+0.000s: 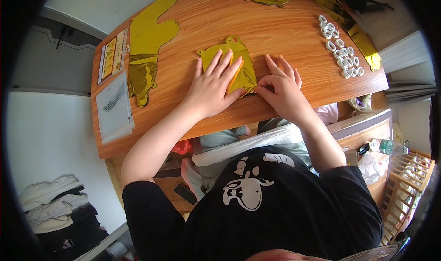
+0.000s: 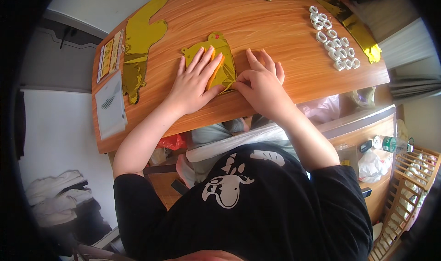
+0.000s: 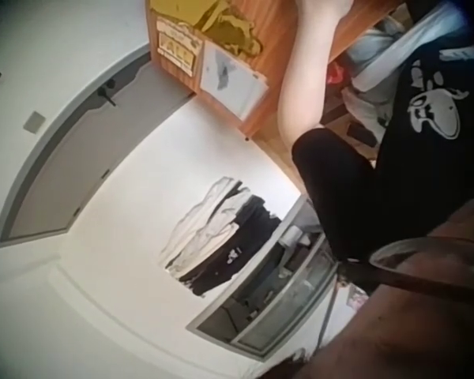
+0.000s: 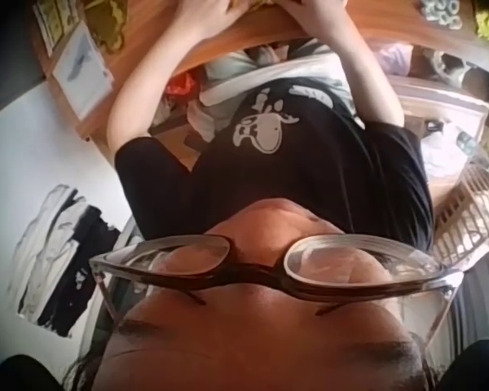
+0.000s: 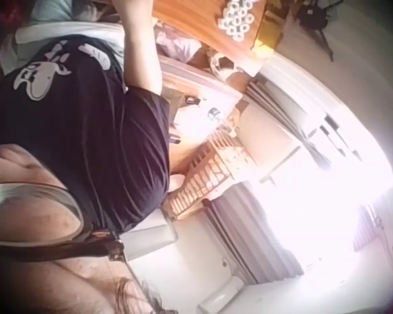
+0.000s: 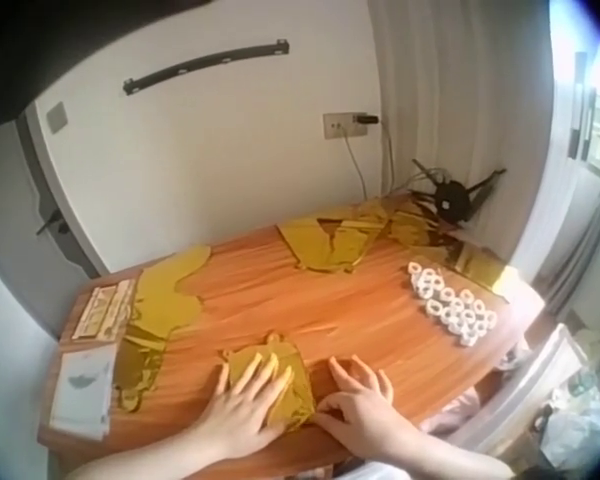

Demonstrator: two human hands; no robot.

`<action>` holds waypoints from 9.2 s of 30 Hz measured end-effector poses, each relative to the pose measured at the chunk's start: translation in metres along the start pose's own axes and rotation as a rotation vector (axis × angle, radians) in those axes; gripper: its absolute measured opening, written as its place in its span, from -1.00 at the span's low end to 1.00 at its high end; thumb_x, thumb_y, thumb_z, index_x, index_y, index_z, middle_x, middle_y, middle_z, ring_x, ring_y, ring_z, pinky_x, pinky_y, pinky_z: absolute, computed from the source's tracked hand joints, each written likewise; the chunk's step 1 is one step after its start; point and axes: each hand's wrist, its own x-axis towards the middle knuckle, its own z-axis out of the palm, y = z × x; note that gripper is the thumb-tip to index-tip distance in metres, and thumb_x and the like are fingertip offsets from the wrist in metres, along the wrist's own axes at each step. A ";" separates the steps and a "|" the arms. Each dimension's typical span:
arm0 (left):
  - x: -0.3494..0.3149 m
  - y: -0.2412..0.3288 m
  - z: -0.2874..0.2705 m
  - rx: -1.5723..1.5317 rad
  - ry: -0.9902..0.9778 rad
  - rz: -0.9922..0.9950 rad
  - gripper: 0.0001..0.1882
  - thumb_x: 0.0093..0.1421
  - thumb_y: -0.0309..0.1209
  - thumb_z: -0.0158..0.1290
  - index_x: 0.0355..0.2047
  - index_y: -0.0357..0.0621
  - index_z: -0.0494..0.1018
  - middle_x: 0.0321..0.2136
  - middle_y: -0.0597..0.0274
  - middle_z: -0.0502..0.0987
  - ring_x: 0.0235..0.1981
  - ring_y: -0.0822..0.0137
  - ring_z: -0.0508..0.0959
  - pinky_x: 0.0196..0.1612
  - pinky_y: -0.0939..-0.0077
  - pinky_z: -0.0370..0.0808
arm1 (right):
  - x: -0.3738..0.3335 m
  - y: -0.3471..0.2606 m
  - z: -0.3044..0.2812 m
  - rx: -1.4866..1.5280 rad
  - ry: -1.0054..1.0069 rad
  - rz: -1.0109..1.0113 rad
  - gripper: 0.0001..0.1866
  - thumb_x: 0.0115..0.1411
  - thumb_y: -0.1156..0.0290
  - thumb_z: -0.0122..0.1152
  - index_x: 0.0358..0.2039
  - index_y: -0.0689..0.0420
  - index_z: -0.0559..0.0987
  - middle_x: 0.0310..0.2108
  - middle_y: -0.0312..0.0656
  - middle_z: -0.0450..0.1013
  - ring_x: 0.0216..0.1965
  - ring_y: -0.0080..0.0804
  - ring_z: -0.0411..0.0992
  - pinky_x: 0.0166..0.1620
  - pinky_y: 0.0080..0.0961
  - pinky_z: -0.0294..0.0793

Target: Folding a large gold foil balloon into a small, flat square shape.

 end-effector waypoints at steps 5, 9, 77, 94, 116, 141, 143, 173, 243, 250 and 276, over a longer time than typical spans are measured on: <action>0.000 -0.002 0.004 0.021 0.060 0.028 -0.15 0.38 0.25 -0.06 0.52 0.09 0.09 0.53 0.02 0.05 0.55 -0.04 0.01 0.40 -0.55 -0.06 | 0.000 0.000 0.001 -0.018 -0.001 -0.016 -0.79 0.29 0.18 0.34 -0.23 0.03 0.72 0.51 -0.04 0.15 0.56 0.08 -0.11 0.50 0.07 -0.28; 0.000 -0.001 0.003 0.023 0.057 0.025 -0.15 0.38 0.24 -0.06 0.52 0.09 0.09 0.52 0.01 0.05 0.55 -0.05 0.01 0.40 -0.55 -0.06 | -0.004 0.002 0.002 0.029 0.072 -0.039 -0.81 0.27 0.22 0.36 -0.26 0.06 0.72 0.49 -0.04 0.20 0.55 0.10 -0.07 0.49 0.04 -0.21; 0.001 -0.009 0.002 -0.129 0.016 0.007 0.21 0.26 0.47 -0.12 0.54 -0.20 -0.24 0.51 -0.21 -0.03 0.55 -0.11 -0.05 0.46 -0.45 -0.14 | 0.075 -0.018 0.003 0.266 0.001 -0.629 -0.47 0.20 0.67 0.12 0.21 0.15 0.46 0.15 0.04 0.42 0.20 0.09 0.38 0.23 -0.18 0.43; -0.096 -0.033 -0.038 -0.092 0.164 -0.168 -0.64 0.32 -0.22 0.17 0.10 0.06 0.56 0.28 0.22 0.45 0.37 0.14 0.34 0.45 -0.06 0.07 | 0.083 -0.035 0.051 -0.286 -0.055 -0.775 -0.38 0.42 0.01 0.11 0.39 0.01 0.38 0.44 -0.01 0.24 0.47 0.02 0.14 0.48 0.00 0.06; -0.105 -0.040 -0.045 0.025 0.102 0.258 -0.44 0.27 0.11 0.13 0.19 0.20 0.57 0.23 0.47 0.51 0.29 0.33 0.40 0.32 0.05 0.16 | 0.083 -0.033 0.056 -0.348 -0.111 -0.714 -0.39 0.47 0.00 0.00 0.44 -0.06 0.32 0.50 -0.11 0.16 0.51 -0.03 0.07 0.52 0.01 -0.06; -0.129 0.042 -0.009 0.243 0.289 0.240 -0.56 0.26 -0.20 0.18 0.17 0.25 0.59 0.20 0.52 0.52 0.25 0.41 0.47 0.32 0.24 0.33 | -0.019 0.006 -0.027 -0.280 -0.540 -0.837 -0.02 0.20 -0.29 0.27 0.46 0.05 0.26 0.53 -0.06 0.06 0.55 -0.10 -0.02 0.57 0.03 -0.19; -0.121 0.045 -0.013 0.152 0.353 0.237 -0.59 0.26 -0.33 0.14 0.13 0.22 0.63 0.09 0.50 0.56 0.14 0.40 0.51 0.23 0.29 0.40 | -0.023 0.012 -0.023 -0.226 -0.422 -0.849 -0.21 0.18 -0.01 0.41 0.35 0.03 0.41 0.43 -0.06 0.26 0.47 -0.05 0.17 0.51 0.02 0.04; 0.004 -0.010 -0.015 -0.120 0.051 0.310 -0.27 0.45 -0.03 -0.03 0.51 -0.06 0.11 0.50 0.06 0.15 0.53 0.05 0.10 0.54 -0.01 -0.01 | 0.062 0.042 -0.032 -0.328 0.088 -0.984 -0.68 0.21 0.43 0.33 -0.01 0.10 0.66 -0.04 -0.16 0.58 -0.03 -0.17 0.55 0.02 -0.26 0.56; 0.009 -0.010 0.002 -0.140 0.085 0.313 -0.26 0.41 0.02 0.00 0.44 -0.15 0.19 0.45 0.05 0.22 0.49 0.10 0.17 0.51 0.12 0.10 | 0.034 0.038 -0.014 -0.097 0.004 -1.004 -0.59 -0.05 0.45 0.44 -0.12 0.20 0.68 -0.09 -0.12 0.63 0.03 -0.05 0.57 0.05 -0.19 0.60; 0.009 -0.009 -0.003 -0.157 0.050 0.316 -0.13 0.32 0.04 0.13 0.49 -0.10 0.13 0.47 0.00 0.17 0.49 0.03 0.16 0.51 0.11 0.11 | 0.036 0.037 -0.019 -0.072 -0.033 -1.084 -0.66 0.02 0.45 0.38 -0.14 0.20 0.69 -0.07 -0.08 0.62 -0.03 -0.09 0.60 0.04 -0.23 0.62; 0.035 -0.019 -0.001 -0.093 -0.034 0.391 -0.10 0.38 0.24 -0.05 0.50 -0.12 0.12 0.51 0.05 0.11 0.54 0.05 0.08 0.55 0.09 0.02 | 0.066 0.056 -0.034 -0.078 -0.187 -1.036 -0.66 0.04 0.43 0.41 -0.13 0.17 0.70 -0.04 -0.10 0.61 0.01 -0.06 0.57 0.08 -0.14 0.58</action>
